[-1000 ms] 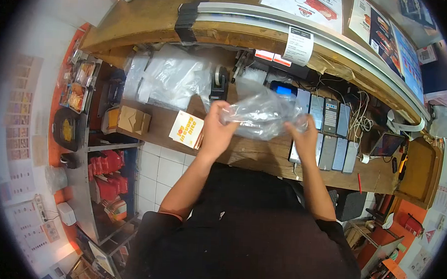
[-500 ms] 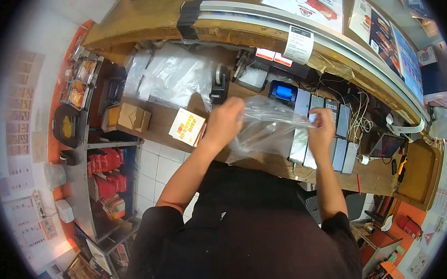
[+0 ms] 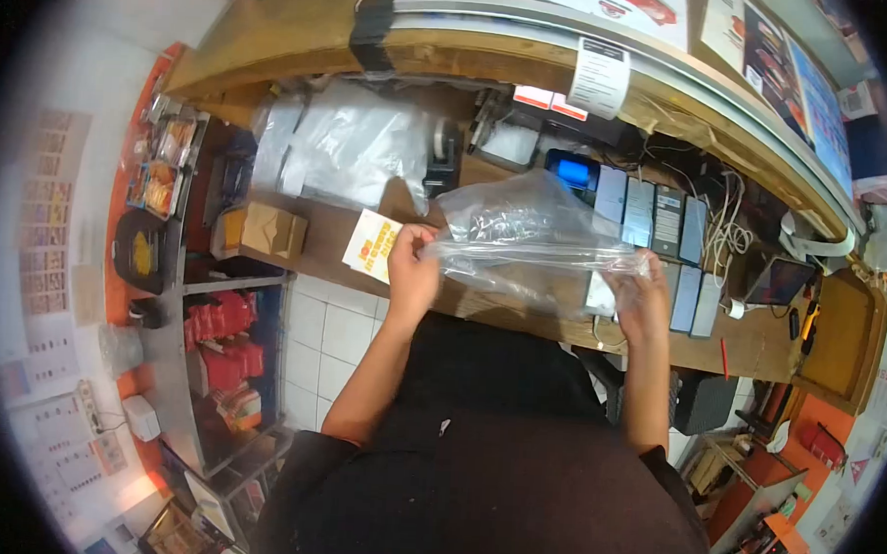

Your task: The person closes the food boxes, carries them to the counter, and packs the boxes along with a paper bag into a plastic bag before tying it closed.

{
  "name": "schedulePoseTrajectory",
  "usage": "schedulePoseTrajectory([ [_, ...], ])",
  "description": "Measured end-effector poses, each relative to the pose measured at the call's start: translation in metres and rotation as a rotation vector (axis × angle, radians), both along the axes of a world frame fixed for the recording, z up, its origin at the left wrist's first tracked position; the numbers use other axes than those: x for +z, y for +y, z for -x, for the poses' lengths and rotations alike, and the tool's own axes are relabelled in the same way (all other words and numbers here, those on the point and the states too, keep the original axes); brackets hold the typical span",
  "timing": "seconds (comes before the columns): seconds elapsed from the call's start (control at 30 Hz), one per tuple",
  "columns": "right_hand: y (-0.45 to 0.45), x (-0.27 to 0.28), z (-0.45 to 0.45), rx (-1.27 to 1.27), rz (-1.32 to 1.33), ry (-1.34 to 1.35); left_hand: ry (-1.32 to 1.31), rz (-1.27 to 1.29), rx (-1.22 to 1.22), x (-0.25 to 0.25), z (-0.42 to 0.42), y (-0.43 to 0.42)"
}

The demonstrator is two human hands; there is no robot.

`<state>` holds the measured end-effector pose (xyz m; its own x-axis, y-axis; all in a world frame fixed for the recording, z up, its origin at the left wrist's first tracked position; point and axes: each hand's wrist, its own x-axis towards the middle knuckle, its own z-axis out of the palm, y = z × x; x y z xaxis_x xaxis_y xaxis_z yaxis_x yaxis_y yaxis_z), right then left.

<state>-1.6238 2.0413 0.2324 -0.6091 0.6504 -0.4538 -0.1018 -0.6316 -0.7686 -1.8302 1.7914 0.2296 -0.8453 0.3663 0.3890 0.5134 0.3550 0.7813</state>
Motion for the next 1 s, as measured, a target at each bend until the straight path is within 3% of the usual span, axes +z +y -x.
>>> schedulePoseTrajectory([
  [0.03, 0.002, 0.009, -0.001, 0.013, 0.009, 0.005, -0.633, -0.317, 0.041, 0.002, 0.005, -0.003],
  [0.07, 0.004, 0.013, -0.007, 0.246, 0.15, 0.134, -1.261, -0.644, 0.092, 0.007, 0.006, -0.011],
  [0.1, 0.001, 0.023, -0.006, 0.481, 0.293, 0.266, -1.247, -0.65, 0.117, 0.015, 0.009, -0.024],
  [0.17, -0.014, 0.03, 0.001, 0.538, 0.217, 0.198, -1.72, -0.869, 0.003, 0.032, 0.014, -0.054],
  [0.23, -0.018, 0.02, 0.0, 0.771, 0.118, 0.171, -1.669, -0.875, 0.076, 0.048, 0.005, -0.08],
  [0.3, -0.041, 0.009, 0.023, 0.731, 0.05, 0.201, -1.226, -0.602, 0.002, 0.109, -0.001, -0.102],
  [0.37, -0.065, 0.016, 0.058, 0.594, 0.167, 0.282, -0.824, -0.082, -0.063, 0.135, 0.012, -0.166],
  [0.43, -0.087, -0.005, 0.088, 0.666, 0.053, 0.111, -0.564, 0.303, 0.136, 0.158, 0.02, -0.226],
  [0.47, -0.098, -0.018, 0.101, 0.72, -0.025, -0.017, -0.564, 0.303, 0.135, 0.162, 0.021, -0.242],
  [0.53, -0.124, -0.054, 0.123, 0.766, 0.015, -0.084, -0.116, 1.074, 0.593, 0.167, 0.025, -0.265],
  [0.57, -0.138, -0.066, 0.134, 0.813, 0.054, -0.148, -0.116, 1.073, 0.588, 0.16, 0.03, -0.272],
  [0.63, -0.168, -0.07, 0.158, 0.809, 0.051, -0.276, -0.017, 1.001, 0.092, 0.126, 0.043, -0.28],
  [0.7, -0.196, -0.074, 0.18, 0.801, 0.044, -0.409, -0.288, 0.839, -0.202, 0.086, 0.062, -0.26],
  [0.77, -0.22, -0.075, 0.201, 0.709, -0.016, -0.371, -0.413, 0.696, -0.22, 0.029, 0.082, -0.234],
  [0.8, -0.227, -0.039, 0.209, 0.705, -0.049, -0.383, -0.588, 0.502, -0.134, 0.001, 0.095, -0.214],
  [0.83, -0.238, -0.053, 0.212, 0.676, -0.058, -0.386, -0.76, 0.305, -0.056, -0.022, 0.105, -0.199],
  [0.93, -0.256, -0.133, 0.219, 0.521, -0.038, -0.179, -0.801, 0.223, -0.171, -0.064, 0.126, -0.172],
  [1.0, -0.264, -0.156, 0.217, 0.488, -0.144, -0.218, -0.775, 0.331, -0.238, -0.05, 0.128, -0.164],
])
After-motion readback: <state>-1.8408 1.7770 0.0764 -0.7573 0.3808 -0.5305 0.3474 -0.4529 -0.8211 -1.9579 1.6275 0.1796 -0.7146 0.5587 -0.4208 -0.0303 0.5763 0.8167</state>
